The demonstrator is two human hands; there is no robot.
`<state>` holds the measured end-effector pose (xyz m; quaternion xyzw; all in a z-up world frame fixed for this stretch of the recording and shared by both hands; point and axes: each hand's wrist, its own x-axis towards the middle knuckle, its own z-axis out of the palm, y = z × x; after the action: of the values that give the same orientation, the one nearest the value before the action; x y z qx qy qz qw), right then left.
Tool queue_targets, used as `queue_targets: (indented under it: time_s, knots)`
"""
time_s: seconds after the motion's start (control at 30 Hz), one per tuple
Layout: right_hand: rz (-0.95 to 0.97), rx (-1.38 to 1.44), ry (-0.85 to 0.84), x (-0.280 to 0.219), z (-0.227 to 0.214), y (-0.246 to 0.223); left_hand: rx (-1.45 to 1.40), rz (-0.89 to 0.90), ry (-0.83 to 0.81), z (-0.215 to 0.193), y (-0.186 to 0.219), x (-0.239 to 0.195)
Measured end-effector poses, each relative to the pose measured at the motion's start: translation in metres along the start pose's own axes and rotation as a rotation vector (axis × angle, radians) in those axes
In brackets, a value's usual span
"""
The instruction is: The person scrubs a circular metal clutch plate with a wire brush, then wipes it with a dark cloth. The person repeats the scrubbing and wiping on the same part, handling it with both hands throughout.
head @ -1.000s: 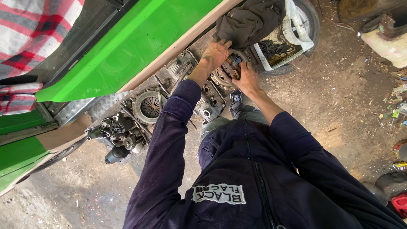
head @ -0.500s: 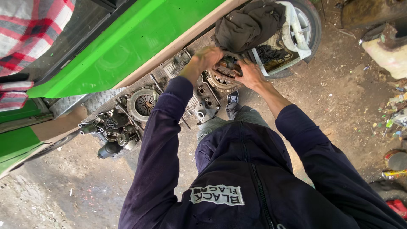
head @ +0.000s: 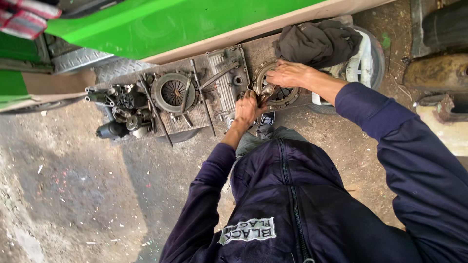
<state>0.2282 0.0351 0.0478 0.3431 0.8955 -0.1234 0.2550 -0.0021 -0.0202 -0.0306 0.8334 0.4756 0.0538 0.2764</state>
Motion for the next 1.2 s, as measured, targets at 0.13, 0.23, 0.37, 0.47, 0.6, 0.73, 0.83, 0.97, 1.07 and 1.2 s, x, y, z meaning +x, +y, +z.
queue_targets:
  time_s: [0.13, 0.23, 0.37, 0.47, 0.6, 0.73, 0.83, 0.97, 1.07, 1.2]
  knots:
    - [-0.151, -0.09, -0.014, 0.041, 0.006, -0.007, -0.171, -0.219, 0.08, 0.019, 0.006, -0.031]
    - [-0.197, -0.078, -0.016, 0.069, 0.016, -0.017, -0.25, -0.31, 0.153, 0.028, 0.007, -0.046]
    - [-0.142, -0.082, -0.146, 0.108, 0.023, -0.015, -0.375, -0.45, 0.169, 0.034, -0.005, -0.046]
    - [-0.035, -0.015, -0.221, 0.132, 0.028, -0.021, -0.415, -0.547, 0.106, 0.032, -0.02, -0.04]
    - [-0.016, 0.013, -0.22, 0.15, 0.027, -0.03, -0.242, -0.49, 0.176, 0.022, -0.017, -0.034]
    - [0.02, 0.038, -0.249, 0.151, 0.023, -0.042, -0.224, -0.531, 0.129, 0.007, -0.003, -0.022]
    - [0.058, 0.038, -0.242, 0.154, 0.018, -0.039, -0.12, -0.616, -0.014, -0.006, -0.002, -0.01]
    - [0.175, 0.187, -0.213, 0.164, 0.022, -0.034, -0.038, -0.567, 0.001, -0.01, -0.016, 0.0]
    - [0.2, 0.151, -0.231, 0.166, 0.033, -0.031, -0.027, -0.543, -0.04, 0.002, -0.027, 0.013]
    - [0.243, 0.221, -0.151, 0.166, 0.034, -0.029, 0.103, -0.472, 0.028, 0.025, -0.041, 0.033]
